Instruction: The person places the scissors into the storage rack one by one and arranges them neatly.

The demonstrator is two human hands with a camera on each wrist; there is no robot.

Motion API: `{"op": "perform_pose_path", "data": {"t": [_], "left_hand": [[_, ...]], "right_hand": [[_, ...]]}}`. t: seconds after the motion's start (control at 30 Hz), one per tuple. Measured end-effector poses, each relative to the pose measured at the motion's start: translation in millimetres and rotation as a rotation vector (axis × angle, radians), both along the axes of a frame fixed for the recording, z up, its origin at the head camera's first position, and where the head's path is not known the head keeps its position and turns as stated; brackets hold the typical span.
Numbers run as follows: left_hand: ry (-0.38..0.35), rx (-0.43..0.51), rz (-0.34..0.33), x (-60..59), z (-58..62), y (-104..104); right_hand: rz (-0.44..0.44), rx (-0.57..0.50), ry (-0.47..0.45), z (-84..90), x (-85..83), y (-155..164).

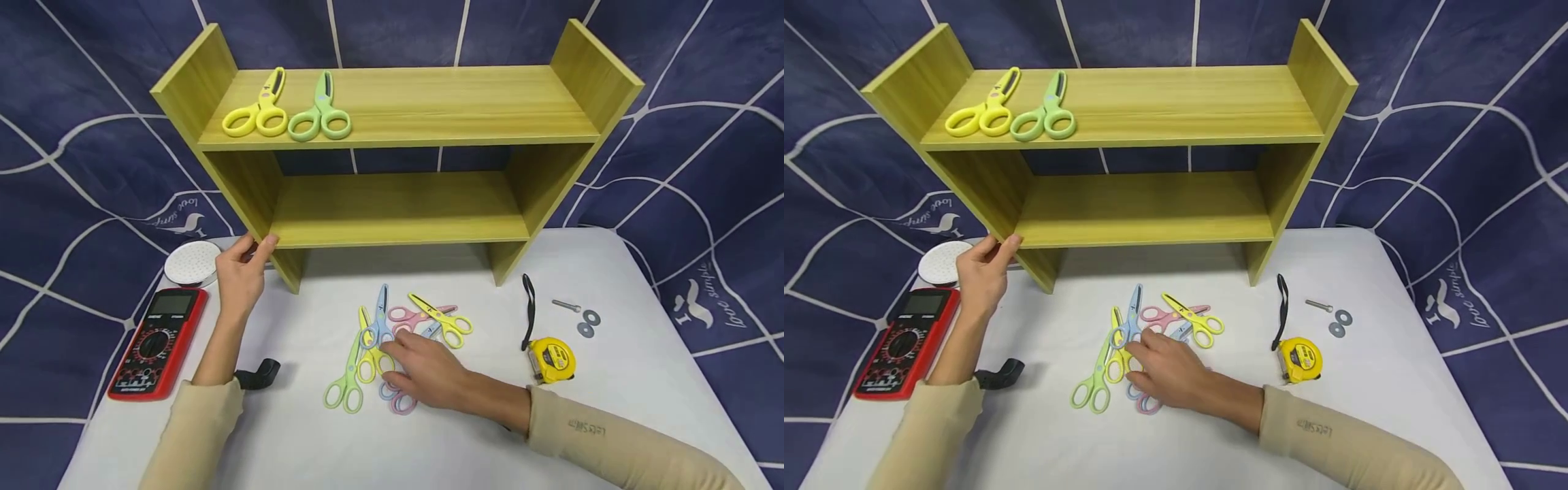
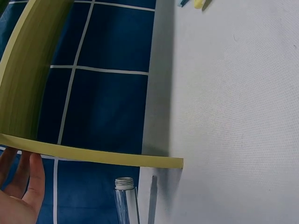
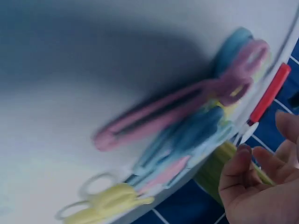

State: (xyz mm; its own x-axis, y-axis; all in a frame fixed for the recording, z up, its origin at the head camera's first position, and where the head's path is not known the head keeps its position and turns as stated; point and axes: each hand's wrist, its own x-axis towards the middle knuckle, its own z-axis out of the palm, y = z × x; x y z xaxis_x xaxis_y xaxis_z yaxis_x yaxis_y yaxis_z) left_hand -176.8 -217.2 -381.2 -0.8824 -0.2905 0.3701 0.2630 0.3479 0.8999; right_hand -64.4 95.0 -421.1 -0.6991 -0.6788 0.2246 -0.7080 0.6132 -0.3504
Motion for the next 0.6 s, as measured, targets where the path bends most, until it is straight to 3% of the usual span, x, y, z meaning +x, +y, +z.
{"op": "perform_pose_path", "data": {"t": [0.37,0.6], "left_hand": [[0.026,0.011,0.007,0.7,-3.1,-2],[0.032,0.038,-0.012,0.1,-1.4,1]], "right_hand": [[-0.101,0.164,-0.058,-13.6,-2.0,17],[-0.139,0.177,-0.104,-21.6,-4.9,20]]}}
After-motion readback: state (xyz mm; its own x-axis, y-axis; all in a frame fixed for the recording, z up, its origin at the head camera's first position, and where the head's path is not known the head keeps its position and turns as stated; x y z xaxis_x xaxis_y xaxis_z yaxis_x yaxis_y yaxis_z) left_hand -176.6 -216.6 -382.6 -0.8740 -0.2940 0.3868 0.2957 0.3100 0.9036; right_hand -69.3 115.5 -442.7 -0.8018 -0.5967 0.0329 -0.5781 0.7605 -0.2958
